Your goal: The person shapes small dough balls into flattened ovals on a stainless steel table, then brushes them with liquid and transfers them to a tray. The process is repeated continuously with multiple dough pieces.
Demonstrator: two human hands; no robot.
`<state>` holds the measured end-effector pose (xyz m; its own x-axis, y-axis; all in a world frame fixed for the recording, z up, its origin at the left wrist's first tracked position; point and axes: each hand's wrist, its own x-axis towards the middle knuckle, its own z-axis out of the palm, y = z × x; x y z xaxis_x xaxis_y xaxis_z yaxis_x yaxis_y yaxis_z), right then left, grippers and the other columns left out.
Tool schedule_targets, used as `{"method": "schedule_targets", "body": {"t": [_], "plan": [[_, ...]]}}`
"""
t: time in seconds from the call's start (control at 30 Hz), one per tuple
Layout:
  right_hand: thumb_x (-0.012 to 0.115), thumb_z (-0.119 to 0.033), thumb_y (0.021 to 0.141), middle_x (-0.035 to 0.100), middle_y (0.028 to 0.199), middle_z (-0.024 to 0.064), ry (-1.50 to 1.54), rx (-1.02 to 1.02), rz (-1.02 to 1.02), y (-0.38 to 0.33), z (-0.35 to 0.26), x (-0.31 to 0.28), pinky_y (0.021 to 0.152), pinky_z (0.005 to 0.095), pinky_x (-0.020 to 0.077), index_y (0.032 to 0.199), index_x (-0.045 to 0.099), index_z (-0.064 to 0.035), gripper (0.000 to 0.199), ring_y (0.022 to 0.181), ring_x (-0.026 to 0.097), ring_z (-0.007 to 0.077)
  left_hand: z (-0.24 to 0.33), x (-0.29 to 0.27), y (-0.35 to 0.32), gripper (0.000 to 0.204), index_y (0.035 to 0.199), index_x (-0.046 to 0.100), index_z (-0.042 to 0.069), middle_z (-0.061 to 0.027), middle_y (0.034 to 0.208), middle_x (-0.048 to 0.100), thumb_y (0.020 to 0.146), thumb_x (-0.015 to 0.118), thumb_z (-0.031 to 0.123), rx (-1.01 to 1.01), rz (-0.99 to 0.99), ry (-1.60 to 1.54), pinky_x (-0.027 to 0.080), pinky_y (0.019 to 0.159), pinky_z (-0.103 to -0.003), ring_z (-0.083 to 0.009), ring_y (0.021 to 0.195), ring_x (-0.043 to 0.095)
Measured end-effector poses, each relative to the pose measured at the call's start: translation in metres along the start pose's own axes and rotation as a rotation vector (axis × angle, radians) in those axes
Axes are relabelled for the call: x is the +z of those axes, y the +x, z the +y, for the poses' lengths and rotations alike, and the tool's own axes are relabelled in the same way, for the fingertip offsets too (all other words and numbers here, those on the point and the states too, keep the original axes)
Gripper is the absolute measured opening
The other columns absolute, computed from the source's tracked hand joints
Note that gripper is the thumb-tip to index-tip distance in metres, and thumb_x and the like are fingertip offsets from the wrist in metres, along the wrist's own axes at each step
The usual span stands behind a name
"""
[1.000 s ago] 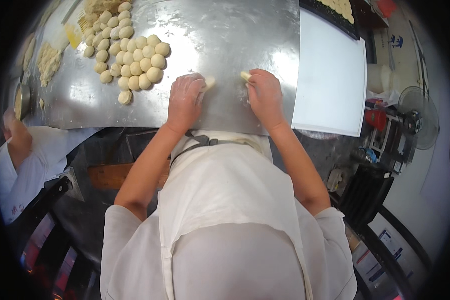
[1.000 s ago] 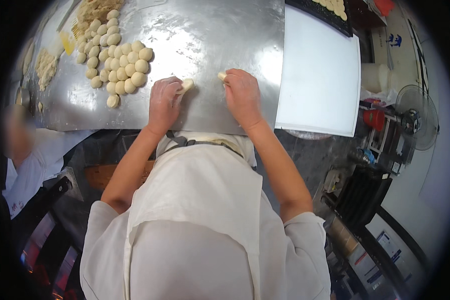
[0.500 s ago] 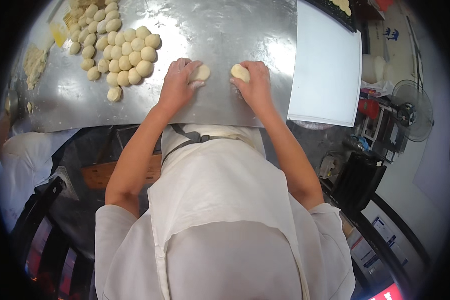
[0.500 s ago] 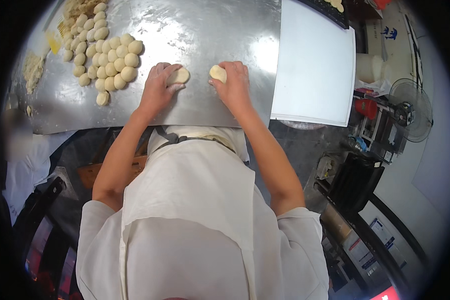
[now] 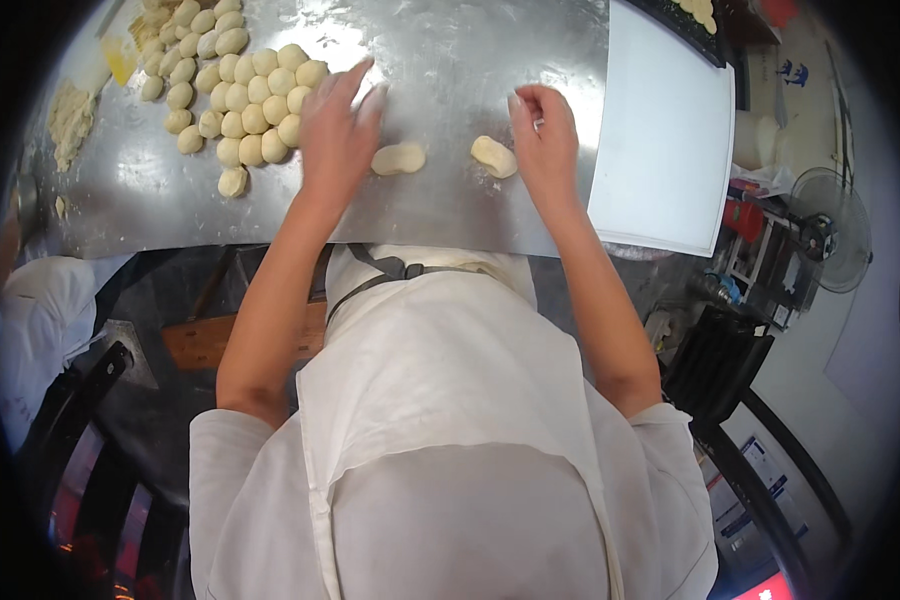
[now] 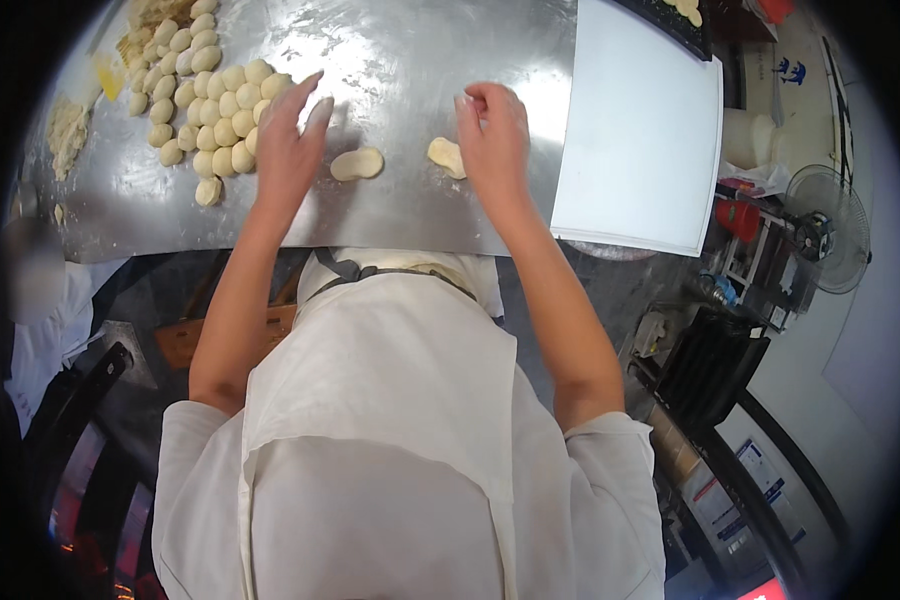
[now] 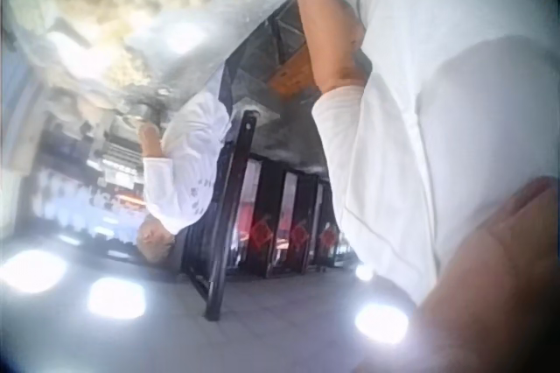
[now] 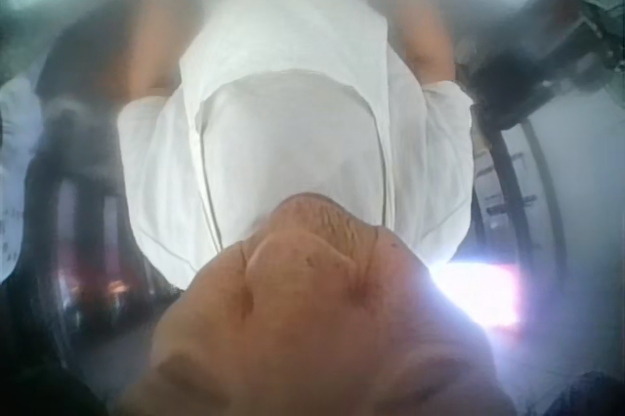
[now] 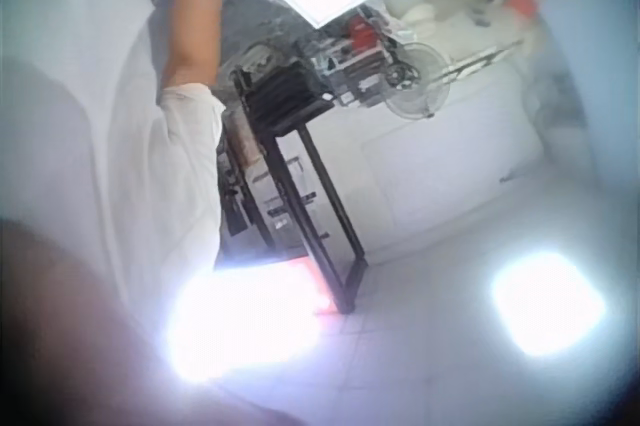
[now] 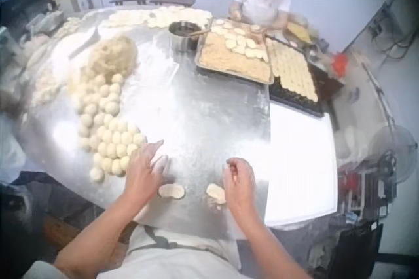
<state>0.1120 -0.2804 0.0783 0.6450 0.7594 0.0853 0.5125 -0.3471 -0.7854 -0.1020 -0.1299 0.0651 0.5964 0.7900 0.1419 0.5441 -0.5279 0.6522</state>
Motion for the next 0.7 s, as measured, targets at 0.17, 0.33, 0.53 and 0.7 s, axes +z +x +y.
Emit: {"method": "schedule_targets", "body": {"t": [0.17,0.33,0.53,0.7], "plan": [[0.07,-0.026,0.095,0.065,0.099,0.011,-0.511,-0.294,-0.078,-0.001,0.031,0.055,0.085,0.0495,0.0468,0.098,0.064,-0.0101,0.017,0.096,0.06,0.0341,0.018,0.063,-0.003,0.048,0.143,0.06,0.007,-0.019,0.144,0.057,0.099,0.067,0.024,0.246,0.035,0.32,0.04,0.113,-0.051,-0.04,0.135,0.05],[0.071,-0.028,0.095,0.065,0.098,0.0107,-0.513,-0.256,-0.054,-0.002,0.036,0.057,0.085,0.05,0.046,0.099,0.066,-0.0112,0.018,0.096,0.06,0.0341,0.019,0.074,-0.009,0.049,0.145,0.058,0.009,-0.0179,0.148,0.054,0.099,0.066,0.023,0.177,-0.035,0.321,0.036,0.116,-0.052,-0.0395,0.139,0.046],[0.077,-0.026,0.091,0.065,0.102,0.013,0.016,0.062,-0.251,0.002,0.038,0.019,0.092,0.0489,0.0479,0.1,0.065,-0.0062,0.025,0.1,0.06,0.0377,-0.008,0.041,-0.01,0.039,0.139,0.061,-0.001,-0.0239,0.141,0.061,0.103,0.061,0.016,-0.11,-0.083,-0.379,0.042,0.113,-0.046,-0.0397,0.129,0.056],[0.079,-0.016,0.088,0.068,0.102,0.0158,-0.324,-0.093,-0.264,-0.033,0.018,-0.007,0.094,0.0445,0.05,0.104,0.062,-0.0041,0.027,0.102,0.063,0.0383,0.012,0.022,-0.058,0.035,0.124,0.063,-0.002,-0.0224,0.126,0.066,0.091,0.072,0.007,0.05,-0.063,0.202,0.045,0.108,-0.045,-0.0397,0.125,0.058]]}}
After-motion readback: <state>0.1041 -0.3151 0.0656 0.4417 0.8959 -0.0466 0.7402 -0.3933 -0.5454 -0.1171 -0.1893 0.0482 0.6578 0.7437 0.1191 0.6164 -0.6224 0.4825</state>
